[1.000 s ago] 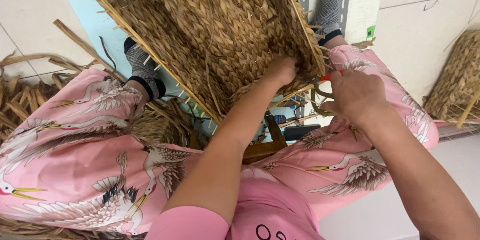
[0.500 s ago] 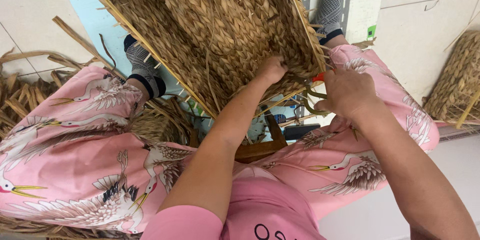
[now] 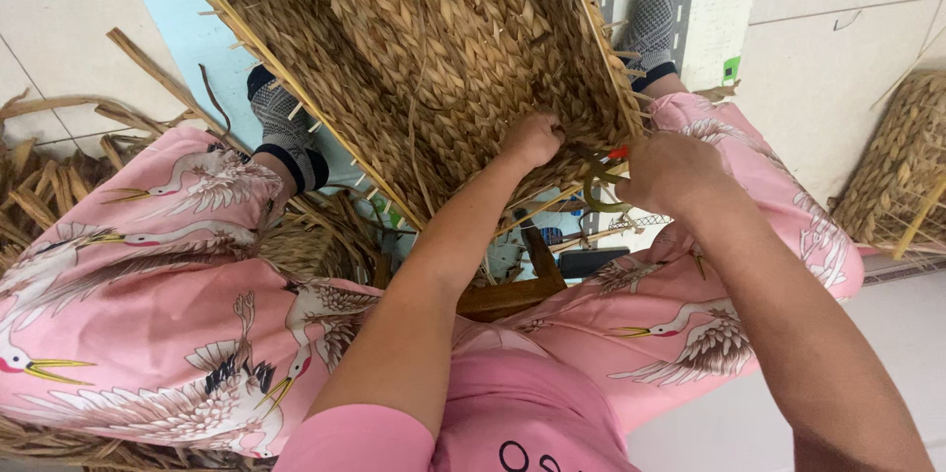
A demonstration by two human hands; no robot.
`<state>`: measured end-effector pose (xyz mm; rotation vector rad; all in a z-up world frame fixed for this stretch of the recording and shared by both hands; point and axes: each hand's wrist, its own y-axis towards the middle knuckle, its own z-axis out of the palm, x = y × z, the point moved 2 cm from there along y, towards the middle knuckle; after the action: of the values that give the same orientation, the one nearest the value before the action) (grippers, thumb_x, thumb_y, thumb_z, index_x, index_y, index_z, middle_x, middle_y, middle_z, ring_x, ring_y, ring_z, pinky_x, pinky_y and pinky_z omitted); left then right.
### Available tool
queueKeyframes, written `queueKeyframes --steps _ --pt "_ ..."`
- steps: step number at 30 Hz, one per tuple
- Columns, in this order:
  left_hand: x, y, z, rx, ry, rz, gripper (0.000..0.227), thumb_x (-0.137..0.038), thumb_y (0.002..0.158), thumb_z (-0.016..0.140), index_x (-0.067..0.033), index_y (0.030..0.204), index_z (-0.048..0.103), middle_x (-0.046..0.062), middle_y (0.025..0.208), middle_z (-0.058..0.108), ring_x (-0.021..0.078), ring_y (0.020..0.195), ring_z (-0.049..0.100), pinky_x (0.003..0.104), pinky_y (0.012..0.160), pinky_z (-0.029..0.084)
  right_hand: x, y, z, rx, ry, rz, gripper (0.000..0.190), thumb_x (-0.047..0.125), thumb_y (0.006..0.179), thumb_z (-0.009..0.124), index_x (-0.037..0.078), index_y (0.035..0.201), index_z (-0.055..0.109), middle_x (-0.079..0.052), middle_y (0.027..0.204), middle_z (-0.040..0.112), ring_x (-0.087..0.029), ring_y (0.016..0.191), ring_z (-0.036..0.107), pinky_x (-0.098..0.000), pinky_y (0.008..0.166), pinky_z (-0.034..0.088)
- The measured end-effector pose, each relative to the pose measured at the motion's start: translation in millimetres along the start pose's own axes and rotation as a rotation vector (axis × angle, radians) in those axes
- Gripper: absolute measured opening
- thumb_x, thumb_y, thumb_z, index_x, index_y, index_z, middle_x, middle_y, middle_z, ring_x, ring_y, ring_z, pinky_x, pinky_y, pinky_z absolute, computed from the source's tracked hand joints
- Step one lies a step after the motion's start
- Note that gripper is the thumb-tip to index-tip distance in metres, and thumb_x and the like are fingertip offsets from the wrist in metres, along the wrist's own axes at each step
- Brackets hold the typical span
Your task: The person weaves a basket by hand and using shears to trim fibers. The person inserts dried grass fibers into the existing weave of the basket and cuts off the excess with shears, working around the interior and base of the container.
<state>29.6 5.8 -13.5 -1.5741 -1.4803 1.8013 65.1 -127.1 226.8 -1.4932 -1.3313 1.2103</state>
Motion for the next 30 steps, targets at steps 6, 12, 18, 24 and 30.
queueKeyframes --steps 6,12,18,24,30 --pt "-4.6 -11.6 -5.8 0.031 0.064 0.071 0.039 -0.029 0.098 0.062 -0.0141 0.134 0.068 0.013 0.136 0.068 0.0315 0.124 0.064 0.041 0.108 0.051 1.9 16.9 14.3 -0.009 -0.041 -0.049 0.040 0.037 0.092 0.069 0.007 0.118 0.073 -0.016 0.121 0.073 -0.034 0.115 0.070 -0.0468 0.096 0.057" --pt "25.8 -11.6 -21.3 -0.030 -0.025 -0.096 0.046 -0.024 0.103 0.049 -0.0219 0.149 0.054 0.011 0.153 0.053 0.0293 0.133 0.059 0.041 0.114 0.047 -5.7 -5.7 2.4 -0.090 0.001 -0.092 0.041 0.035 0.091 0.070 0.017 0.128 0.068 -0.014 0.116 0.075 -0.034 0.111 0.070 -0.0488 0.092 0.057" --pt "109.5 -4.0 -11.6 0.418 0.576 0.187 0.063 -0.036 0.096 0.075 -0.0011 0.141 0.047 0.031 0.154 0.029 0.0514 0.135 0.034 0.063 0.108 0.032 20.1 -48.6 -17.8 -0.237 -0.006 -0.157 0.070 0.051 0.076 0.081 0.015 0.132 0.061 -0.009 0.130 0.066 -0.031 0.118 0.066 -0.0461 0.093 0.055" --pt "117.4 -31.4 -14.4 0.316 0.436 0.001 0.022 0.004 0.095 0.056 0.0000 0.077 0.067 0.015 0.077 0.054 0.0274 0.066 0.050 0.051 0.087 0.054 55.1 -33.7 14.2 -0.025 -0.096 -0.245 0.076 0.060 0.078 0.079 0.011 0.132 0.060 -0.012 0.135 0.063 -0.030 0.126 0.061 -0.0442 0.100 0.052" --pt "105.2 -47.4 -23.3 0.254 0.529 0.096 0.018 -0.001 0.094 0.060 0.0027 0.076 0.062 0.017 0.077 0.054 0.0309 0.068 0.052 0.051 0.074 0.054 69.2 -28.7 24.4 -0.007 -0.079 -0.230 0.077 0.062 0.079 0.078 0.010 0.133 0.059 -0.013 0.133 0.065 -0.030 0.126 0.062 -0.0450 0.103 0.051"
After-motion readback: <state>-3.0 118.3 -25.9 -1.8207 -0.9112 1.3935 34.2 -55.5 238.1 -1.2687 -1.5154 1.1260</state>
